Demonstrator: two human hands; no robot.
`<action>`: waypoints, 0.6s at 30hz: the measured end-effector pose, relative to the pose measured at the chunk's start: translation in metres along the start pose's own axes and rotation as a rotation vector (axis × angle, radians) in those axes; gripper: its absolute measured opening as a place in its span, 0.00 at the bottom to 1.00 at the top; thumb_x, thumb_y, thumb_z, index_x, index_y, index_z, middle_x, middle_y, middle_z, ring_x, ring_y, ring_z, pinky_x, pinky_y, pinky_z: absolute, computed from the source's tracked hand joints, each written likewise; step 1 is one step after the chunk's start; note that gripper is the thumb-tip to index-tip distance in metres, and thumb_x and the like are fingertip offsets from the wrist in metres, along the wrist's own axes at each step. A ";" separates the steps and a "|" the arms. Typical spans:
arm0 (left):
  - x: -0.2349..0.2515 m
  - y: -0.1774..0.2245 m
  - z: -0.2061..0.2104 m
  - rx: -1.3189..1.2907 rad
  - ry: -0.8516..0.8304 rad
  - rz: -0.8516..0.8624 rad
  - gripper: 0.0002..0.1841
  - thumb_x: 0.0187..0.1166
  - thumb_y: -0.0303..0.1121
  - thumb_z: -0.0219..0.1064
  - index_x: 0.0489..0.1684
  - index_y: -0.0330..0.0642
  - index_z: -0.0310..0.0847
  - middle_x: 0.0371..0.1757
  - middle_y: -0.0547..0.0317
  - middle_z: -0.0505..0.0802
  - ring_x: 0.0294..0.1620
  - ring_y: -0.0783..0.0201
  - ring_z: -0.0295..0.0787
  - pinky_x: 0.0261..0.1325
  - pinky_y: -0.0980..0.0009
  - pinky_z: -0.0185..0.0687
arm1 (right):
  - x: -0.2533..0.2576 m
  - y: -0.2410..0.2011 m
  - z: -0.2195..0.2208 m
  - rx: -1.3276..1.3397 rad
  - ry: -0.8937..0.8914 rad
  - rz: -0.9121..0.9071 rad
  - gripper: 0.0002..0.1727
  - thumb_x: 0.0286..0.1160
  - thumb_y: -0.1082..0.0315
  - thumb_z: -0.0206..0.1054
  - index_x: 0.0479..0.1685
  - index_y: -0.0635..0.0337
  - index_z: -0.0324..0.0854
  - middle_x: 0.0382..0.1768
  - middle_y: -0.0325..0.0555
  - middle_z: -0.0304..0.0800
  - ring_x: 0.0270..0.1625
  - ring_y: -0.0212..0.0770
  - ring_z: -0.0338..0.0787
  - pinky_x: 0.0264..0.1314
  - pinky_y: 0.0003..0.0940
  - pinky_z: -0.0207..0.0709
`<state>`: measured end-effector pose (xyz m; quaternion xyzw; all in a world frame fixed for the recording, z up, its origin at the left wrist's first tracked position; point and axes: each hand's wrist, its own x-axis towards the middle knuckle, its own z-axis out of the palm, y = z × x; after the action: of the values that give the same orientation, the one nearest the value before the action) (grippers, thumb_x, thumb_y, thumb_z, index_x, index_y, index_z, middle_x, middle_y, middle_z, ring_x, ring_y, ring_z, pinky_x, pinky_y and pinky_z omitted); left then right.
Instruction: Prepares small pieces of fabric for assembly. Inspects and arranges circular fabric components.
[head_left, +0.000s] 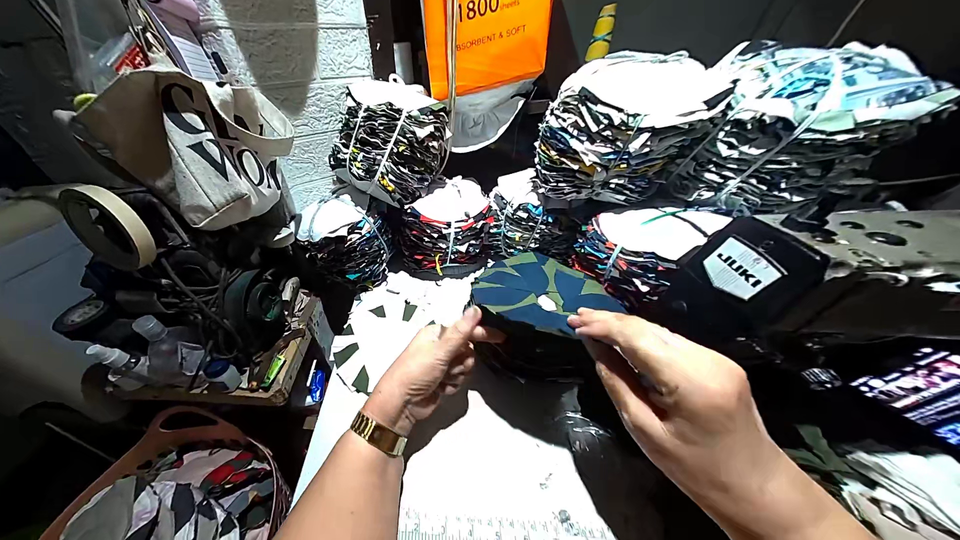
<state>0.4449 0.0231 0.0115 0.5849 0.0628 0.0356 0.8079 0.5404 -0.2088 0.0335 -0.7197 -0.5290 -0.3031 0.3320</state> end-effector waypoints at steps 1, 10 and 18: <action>-0.002 0.001 -0.003 0.011 0.016 -0.020 0.24 0.88 0.60 0.54 0.36 0.50 0.82 0.14 0.75 0.69 0.10 0.83 0.58 0.13 0.87 0.55 | -0.010 -0.007 -0.004 0.018 -0.012 -0.016 0.16 0.81 0.69 0.58 0.55 0.65 0.89 0.57 0.52 0.94 0.65 0.44 0.92 0.68 0.40 0.85; 0.000 0.004 -0.011 0.513 -0.091 -0.132 0.10 0.84 0.34 0.68 0.32 0.41 0.88 0.14 0.71 0.77 0.12 0.81 0.61 0.16 0.83 0.54 | -0.137 -0.047 -0.010 0.167 -0.267 -0.021 0.09 0.87 0.74 0.56 0.48 0.61 0.83 0.59 0.54 0.94 0.70 0.50 0.90 0.76 0.45 0.81; 0.005 -0.004 -0.007 0.827 -0.306 -0.015 0.04 0.72 0.31 0.79 0.34 0.41 0.91 0.27 0.65 0.92 0.27 0.77 0.84 0.33 0.78 0.78 | -0.157 -0.043 -0.008 0.232 -0.301 -0.012 0.10 0.88 0.68 0.56 0.48 0.59 0.84 0.70 0.53 0.88 0.78 0.52 0.83 0.82 0.50 0.75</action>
<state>0.4490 0.0291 0.0050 0.8571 -0.0443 -0.0856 0.5061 0.4578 -0.2939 -0.0784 -0.7108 -0.6084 -0.1310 0.3279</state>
